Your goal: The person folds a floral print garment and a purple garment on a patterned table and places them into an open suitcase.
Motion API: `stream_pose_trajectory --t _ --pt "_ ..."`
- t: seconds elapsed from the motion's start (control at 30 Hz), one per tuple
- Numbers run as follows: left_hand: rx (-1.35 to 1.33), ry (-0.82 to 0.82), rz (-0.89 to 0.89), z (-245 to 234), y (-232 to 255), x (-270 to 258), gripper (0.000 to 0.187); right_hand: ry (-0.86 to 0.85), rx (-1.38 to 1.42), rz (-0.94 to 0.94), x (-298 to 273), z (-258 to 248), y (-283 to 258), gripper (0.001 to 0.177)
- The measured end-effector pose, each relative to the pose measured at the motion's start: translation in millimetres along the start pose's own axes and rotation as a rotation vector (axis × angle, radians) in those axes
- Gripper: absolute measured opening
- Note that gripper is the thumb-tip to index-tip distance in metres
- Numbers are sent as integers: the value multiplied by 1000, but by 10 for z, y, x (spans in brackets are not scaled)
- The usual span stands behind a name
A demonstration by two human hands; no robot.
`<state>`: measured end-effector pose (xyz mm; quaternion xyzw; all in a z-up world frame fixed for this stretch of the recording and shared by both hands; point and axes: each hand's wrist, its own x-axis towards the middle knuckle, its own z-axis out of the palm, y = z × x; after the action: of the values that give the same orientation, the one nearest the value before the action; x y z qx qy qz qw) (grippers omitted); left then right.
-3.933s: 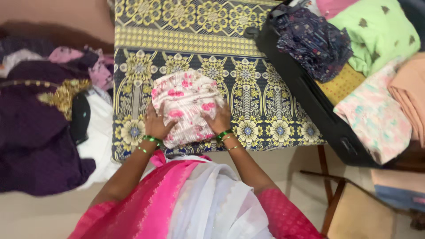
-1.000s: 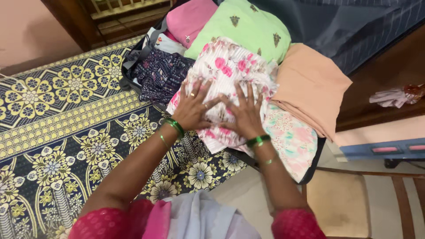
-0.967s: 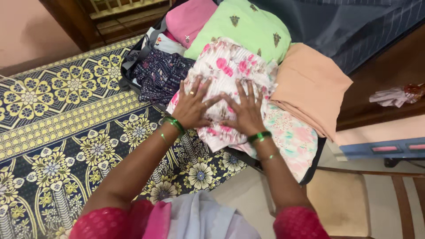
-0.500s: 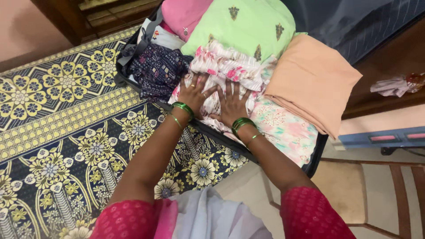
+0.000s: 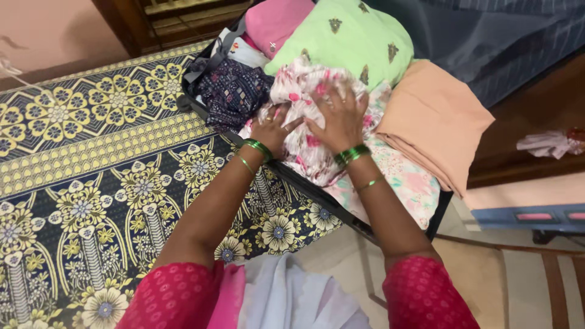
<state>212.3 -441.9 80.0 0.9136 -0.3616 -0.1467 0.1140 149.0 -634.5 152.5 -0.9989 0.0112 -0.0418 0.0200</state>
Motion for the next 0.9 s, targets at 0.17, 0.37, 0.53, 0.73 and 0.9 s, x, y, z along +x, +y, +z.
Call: stream_pose_trajectory --t 0.17,0.37,0.53,0.73,0.9 --pt "124 211 39 8 39 -82 121 -58 -16 -96 510 212 334 99" --pt "-15 336 -464 -185 -62 -307 144 -40 62 -23 647 839 572 101" --pt "-255 24 -633 -275 -388 -21 167 -5 -11 -33 631 843 529 100" --pt "-156 -109 -640 295 -301 685 155 -16 27 -16 637 815 493 101" --pt "-436 -114 -537 764 -836 1032 174 -28 14 -3 627 855 468 101"
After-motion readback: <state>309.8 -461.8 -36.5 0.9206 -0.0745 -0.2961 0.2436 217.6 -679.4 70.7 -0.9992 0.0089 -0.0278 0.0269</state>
